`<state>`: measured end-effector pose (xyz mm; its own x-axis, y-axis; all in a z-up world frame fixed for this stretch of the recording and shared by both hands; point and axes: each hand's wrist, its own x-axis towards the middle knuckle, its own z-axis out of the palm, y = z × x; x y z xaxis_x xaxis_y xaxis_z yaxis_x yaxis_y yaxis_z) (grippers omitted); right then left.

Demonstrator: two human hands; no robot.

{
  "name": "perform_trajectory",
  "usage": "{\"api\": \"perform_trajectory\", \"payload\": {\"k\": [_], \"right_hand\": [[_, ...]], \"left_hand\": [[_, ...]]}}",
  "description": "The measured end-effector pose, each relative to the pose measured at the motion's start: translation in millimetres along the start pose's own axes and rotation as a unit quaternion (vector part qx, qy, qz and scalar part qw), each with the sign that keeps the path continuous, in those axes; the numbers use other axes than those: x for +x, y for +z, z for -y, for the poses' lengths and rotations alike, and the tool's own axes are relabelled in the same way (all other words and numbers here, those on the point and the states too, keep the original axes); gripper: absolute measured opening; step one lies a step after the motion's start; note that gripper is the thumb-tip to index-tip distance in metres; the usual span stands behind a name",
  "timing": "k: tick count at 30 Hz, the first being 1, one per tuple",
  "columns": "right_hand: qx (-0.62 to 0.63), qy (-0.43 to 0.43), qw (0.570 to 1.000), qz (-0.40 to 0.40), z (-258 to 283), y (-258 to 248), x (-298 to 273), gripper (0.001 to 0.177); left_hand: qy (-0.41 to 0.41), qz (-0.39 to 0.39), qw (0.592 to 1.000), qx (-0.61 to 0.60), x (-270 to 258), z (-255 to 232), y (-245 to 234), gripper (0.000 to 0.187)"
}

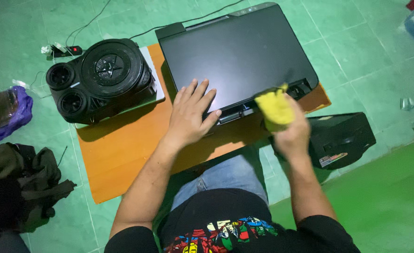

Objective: The person wipes the top surface of a black printer with a yellow cloth. They then open the printer lid and wipe the internal glass surface with the same cloth.

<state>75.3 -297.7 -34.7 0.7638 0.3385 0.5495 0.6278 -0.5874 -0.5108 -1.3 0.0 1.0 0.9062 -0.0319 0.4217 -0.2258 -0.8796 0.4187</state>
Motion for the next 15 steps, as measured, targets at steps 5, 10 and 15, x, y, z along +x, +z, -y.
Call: {"api": "perform_trajectory", "payload": {"k": [5,10,15], "right_hand": [[0.231,0.165,0.946,-0.159,-57,-35,54,0.048],[-0.027,-0.065,0.995,-0.069,-46,-23,92,0.074],[-0.228,-0.194,0.940,0.165,24,33,74,0.091]], "left_hand": [[-0.003,-0.002,1.000,0.001,1,2,2,0.055],[-0.004,0.000,1.000,-0.001,2,3,0,0.056],[0.003,-0.001,1.000,0.007,1,4,3,0.056]]}}
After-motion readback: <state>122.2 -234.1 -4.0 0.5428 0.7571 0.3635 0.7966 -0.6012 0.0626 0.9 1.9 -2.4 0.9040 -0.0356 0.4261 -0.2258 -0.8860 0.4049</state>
